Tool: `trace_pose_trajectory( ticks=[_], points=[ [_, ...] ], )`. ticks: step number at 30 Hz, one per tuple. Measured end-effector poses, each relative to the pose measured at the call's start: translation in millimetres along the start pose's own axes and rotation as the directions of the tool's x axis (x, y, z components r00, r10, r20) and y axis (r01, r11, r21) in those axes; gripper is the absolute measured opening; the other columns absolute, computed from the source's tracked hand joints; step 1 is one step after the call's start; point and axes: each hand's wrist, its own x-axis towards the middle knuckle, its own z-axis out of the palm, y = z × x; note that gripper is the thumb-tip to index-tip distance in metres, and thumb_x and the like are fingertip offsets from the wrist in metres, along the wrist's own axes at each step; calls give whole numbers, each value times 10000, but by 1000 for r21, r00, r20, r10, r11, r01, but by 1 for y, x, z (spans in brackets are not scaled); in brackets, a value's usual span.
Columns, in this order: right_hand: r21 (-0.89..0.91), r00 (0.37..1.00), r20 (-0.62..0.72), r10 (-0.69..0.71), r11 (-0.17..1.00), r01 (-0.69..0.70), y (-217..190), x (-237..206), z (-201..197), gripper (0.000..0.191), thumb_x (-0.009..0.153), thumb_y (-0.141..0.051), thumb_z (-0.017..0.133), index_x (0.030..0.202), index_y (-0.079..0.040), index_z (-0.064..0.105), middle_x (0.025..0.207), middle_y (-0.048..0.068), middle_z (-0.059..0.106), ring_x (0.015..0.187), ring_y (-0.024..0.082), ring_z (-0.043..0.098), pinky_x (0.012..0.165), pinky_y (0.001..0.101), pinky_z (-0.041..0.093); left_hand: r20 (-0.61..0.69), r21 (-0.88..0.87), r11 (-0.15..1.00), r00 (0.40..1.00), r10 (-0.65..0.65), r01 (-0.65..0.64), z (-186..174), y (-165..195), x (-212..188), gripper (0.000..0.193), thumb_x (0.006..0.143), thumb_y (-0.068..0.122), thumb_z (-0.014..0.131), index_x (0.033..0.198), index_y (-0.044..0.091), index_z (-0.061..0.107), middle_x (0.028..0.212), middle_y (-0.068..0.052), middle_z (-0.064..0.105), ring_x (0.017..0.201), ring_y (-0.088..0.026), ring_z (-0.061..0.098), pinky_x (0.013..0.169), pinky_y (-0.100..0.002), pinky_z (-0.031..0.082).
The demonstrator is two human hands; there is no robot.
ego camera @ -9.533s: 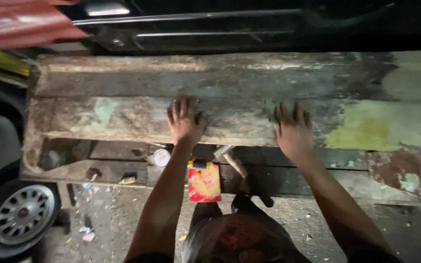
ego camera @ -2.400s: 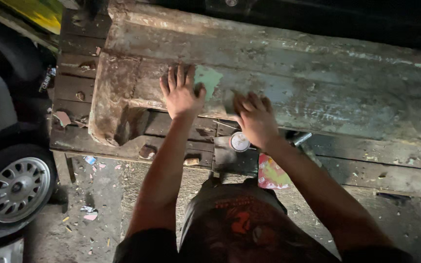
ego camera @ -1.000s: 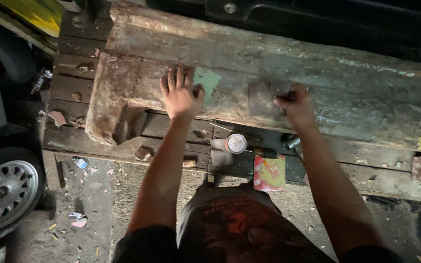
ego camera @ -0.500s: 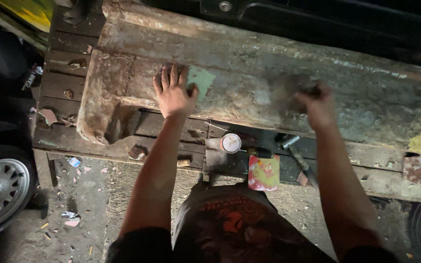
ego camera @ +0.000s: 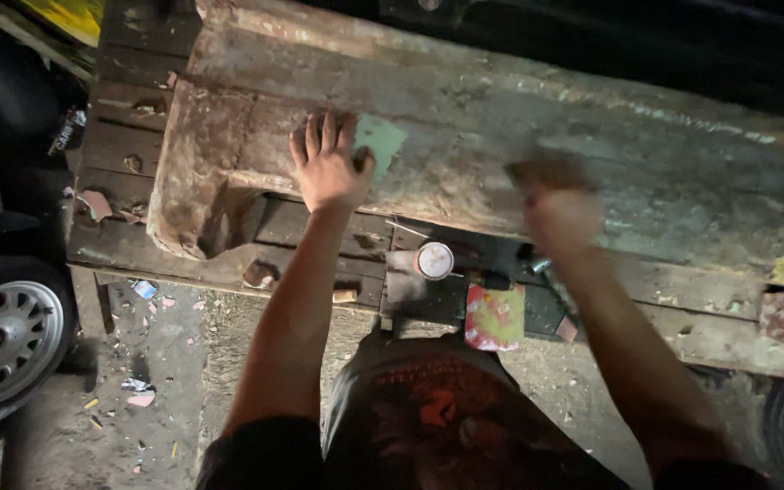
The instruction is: The person sands a long, weathered wooden beam resting on a workbench using a sanding block held in the right hand while stabilizing the beam with the left hand. The person moves the sanding block back and forth along the length of the beam, gradually removing old paint and surface material.
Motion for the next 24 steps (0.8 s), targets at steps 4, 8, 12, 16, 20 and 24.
trace_pose_trajectory(
  ticks=[4,8,12,16,20,24],
  points=[
    [103,989,29,-145,985,141,-41,-15,17,303,967,-265,690,1269,-234,697,1098,57,679,1034,283,659,850,498,531,-15,-11,1000,1000,14,-14,2,-2,1,661,879,428,614,1491,195,527,1629,-116,400,1505,-388,306,1232,-627,130],
    [265,918,-207,-337,884,384,-47,-23,20,436,924,-367,703,1335,-223,709,1264,79,598,1189,285,569,969,518,467,-17,-11,1000,1000,17,-17,3,-2,1,669,884,434,622,1500,197,518,1623,-112,399,1506,-388,304,1234,-628,131],
    [238,882,-262,-392,859,452,-50,-28,23,498,918,-414,672,1357,-180,681,1491,46,509,1210,317,542,935,547,455,9,5,1000,1000,5,-5,3,-3,0,685,877,446,629,1504,202,499,1618,-114,402,1516,-385,295,1237,-630,128],
    [157,887,-244,-391,887,434,-68,-10,33,543,972,-387,614,1424,-86,590,1577,101,458,1374,385,482,1104,579,394,12,27,1000,1000,8,-8,5,-4,0,690,878,441,616,1514,204,491,1612,-122,402,1512,-385,291,1223,-635,127],
    [198,923,-264,-281,920,337,-94,26,39,463,1140,-346,546,1509,-72,497,1647,114,427,1463,414,452,1200,567,356,-8,50,998,1000,26,-26,7,-5,0,676,886,461,607,1497,190,500,1631,-131,381,1499,-392,295,1214,-636,129],
    [221,898,-267,-349,885,410,-111,0,31,552,1056,-325,532,1503,-2,518,1630,187,420,1408,461,492,1168,565,391,10,62,998,1000,27,-28,6,-7,0,671,913,460,603,1517,183,504,1629,-131,393,1513,-401,305,1246,-627,142]
  ],
)
